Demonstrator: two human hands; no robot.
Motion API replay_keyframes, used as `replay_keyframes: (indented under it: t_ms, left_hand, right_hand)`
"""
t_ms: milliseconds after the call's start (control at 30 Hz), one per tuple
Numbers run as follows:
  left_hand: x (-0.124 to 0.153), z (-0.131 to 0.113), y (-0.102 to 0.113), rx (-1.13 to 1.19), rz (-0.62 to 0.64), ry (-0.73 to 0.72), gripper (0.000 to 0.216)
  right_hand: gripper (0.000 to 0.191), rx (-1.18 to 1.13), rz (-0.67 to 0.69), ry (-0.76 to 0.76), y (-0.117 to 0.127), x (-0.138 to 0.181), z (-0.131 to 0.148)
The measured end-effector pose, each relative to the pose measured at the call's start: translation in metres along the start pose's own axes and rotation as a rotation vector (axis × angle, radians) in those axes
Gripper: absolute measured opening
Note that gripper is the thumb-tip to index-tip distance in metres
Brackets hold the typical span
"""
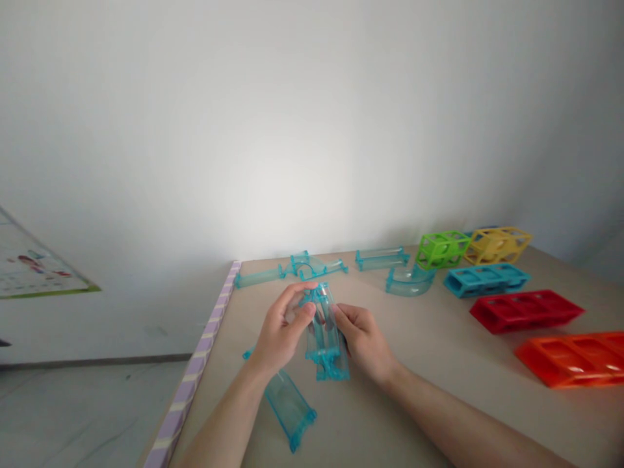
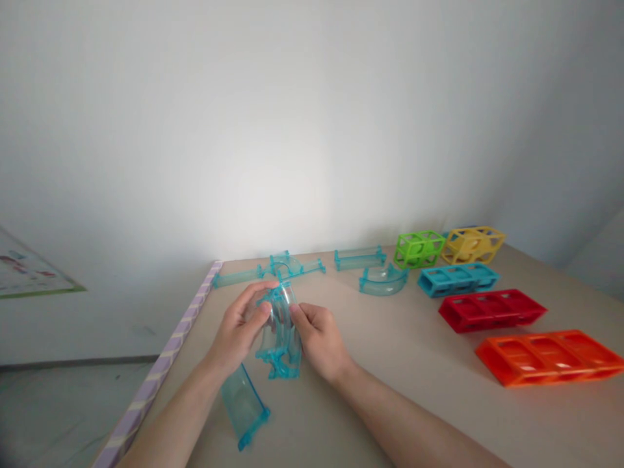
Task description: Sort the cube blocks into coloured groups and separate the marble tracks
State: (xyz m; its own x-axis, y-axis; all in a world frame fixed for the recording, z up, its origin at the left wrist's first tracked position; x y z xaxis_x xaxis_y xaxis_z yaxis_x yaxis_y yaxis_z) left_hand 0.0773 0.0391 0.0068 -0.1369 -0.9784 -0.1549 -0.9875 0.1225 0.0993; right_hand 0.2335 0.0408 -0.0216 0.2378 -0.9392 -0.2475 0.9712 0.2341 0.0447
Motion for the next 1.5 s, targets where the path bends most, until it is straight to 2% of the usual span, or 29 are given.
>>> replay_keyframes:
  t_ms: [300,500,667,867,1000,1300,1500]
  left_hand:
    - [-0.002,0.003,-0.001,0.218,-0.124,0.097,0.027]
    - [-0.011,0.008,0.006,0.392,-0.330,0.169,0.032]
    - [-0.013,0.011,0.008,0.344,-0.392,0.181,0.031]
    - [-0.011,0.012,0.008,0.242,-0.423,0.164,0.032]
    - [-0.011,0.013,0.008,0.190,-0.421,0.149,0.035]
    - [-0.012,0.012,0.008,0.156,-0.440,0.155,0.035]
    - [-0.011,0.013,0.006,0.217,-0.427,0.196,0.032]
  right_hand:
    - [0.049,0.026,0.029,-0.003,-0.001,0.001,-0.003]
    - [0.035,0.304,-0.113,0.268,0.007,0.005,0.007]
    - [0.026,0.217,0.066,0.494,0.006,0.010,0.015]
    - [0.015,0.173,0.108,0.485,0.002,0.008,0.016]
    - [0.016,0.176,0.114,0.451,0.001,0.007,0.018]
    - [0.012,0.158,0.143,0.399,-0.001,0.007,0.020]
    - [0.012,0.169,0.157,0.441,0.000,0.008,0.020]
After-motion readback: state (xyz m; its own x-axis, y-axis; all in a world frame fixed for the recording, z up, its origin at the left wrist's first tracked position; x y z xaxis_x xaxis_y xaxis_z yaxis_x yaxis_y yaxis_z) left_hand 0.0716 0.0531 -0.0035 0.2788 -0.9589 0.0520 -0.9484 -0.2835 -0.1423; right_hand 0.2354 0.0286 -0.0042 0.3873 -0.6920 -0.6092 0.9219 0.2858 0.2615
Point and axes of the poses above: each hand's wrist, its own x-axis away from the middle knuckle, its own y-axis out of the back of the hand, z = x × y, the point moved 1 cm from there along -x, towards the middle knuckle, and after that the axes turned 10 degrees about y, right-handed, at the moved point
